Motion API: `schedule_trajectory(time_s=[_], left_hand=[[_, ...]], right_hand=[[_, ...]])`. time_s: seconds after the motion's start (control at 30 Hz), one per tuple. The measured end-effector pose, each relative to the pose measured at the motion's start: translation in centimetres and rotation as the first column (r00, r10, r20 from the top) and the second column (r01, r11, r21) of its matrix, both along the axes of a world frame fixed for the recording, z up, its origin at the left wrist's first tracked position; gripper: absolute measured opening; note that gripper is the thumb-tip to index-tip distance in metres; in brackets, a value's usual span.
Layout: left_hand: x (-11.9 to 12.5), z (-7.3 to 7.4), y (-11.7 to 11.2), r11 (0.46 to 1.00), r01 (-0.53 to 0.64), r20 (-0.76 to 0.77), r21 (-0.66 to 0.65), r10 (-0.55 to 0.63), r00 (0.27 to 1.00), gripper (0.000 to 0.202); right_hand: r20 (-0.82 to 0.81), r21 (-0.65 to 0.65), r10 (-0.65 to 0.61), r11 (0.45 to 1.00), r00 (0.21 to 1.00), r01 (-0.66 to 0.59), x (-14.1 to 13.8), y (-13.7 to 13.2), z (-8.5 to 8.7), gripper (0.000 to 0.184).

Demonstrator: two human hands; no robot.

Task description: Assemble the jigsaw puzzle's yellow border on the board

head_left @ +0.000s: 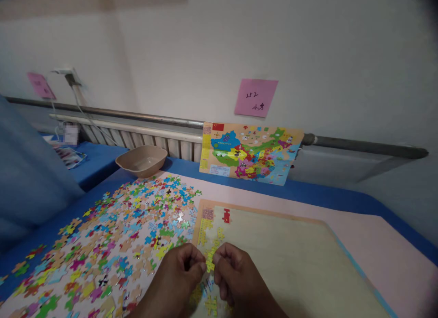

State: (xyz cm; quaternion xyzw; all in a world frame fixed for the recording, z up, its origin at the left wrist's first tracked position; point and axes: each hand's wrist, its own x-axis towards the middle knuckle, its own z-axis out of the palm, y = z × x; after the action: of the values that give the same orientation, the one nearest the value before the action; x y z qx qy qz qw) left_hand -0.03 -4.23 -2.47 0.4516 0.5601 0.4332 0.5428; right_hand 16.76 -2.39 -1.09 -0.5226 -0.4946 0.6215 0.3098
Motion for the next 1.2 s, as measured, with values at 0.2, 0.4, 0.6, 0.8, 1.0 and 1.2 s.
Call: schedule_trajectory(time_s=[0.2,0.4,0.6,0.8,1.0,1.2], left_hand=[[0.0,0.3,-1.5,0.863,0.202,-0.604,0.464,0.141,0.785,0.013],[0.2,-0.2,-1.8,0.757,0.316,-0.688,0.571,0.232,0.687,0.017],[-0.2,0.4,-1.5,0.707,0.361,-0.688,0.608,0.242,0.684,0.016],[-0.5,0.2,-1.5,0.584,0.473,-0.73,0.659,0.345,0.591,0.018],[0.1,0.8,-2.1,0.53,0.54,-0.755,0.654,0.499,0.425,0.025],[0.2,1.0,-2.1,0.492,0.594,-0.761,0.637,0.527,0.379,0.027]], right_hand=[[-0.018,-0.037,-0.032,0.999,0.999,0.031,0.1,0.2,0.0,0.046],[-0.023,-0.047,-0.017,0.999,1.0,0.016,0.2,0.1,-0.3,0.048],[-0.029,-0.053,-0.008,0.999,1.0,0.006,0.2,0.1,-0.4,0.048],[-0.032,-0.065,0.002,0.998,0.999,-0.004,0.1,0.2,-0.6,0.048],[-0.017,-0.082,0.009,0.997,1.0,-0.011,-0.1,0.2,-0.4,0.043],[-0.027,-0.112,0.018,0.993,0.999,-0.021,-0.2,0.3,0.0,0.044]])
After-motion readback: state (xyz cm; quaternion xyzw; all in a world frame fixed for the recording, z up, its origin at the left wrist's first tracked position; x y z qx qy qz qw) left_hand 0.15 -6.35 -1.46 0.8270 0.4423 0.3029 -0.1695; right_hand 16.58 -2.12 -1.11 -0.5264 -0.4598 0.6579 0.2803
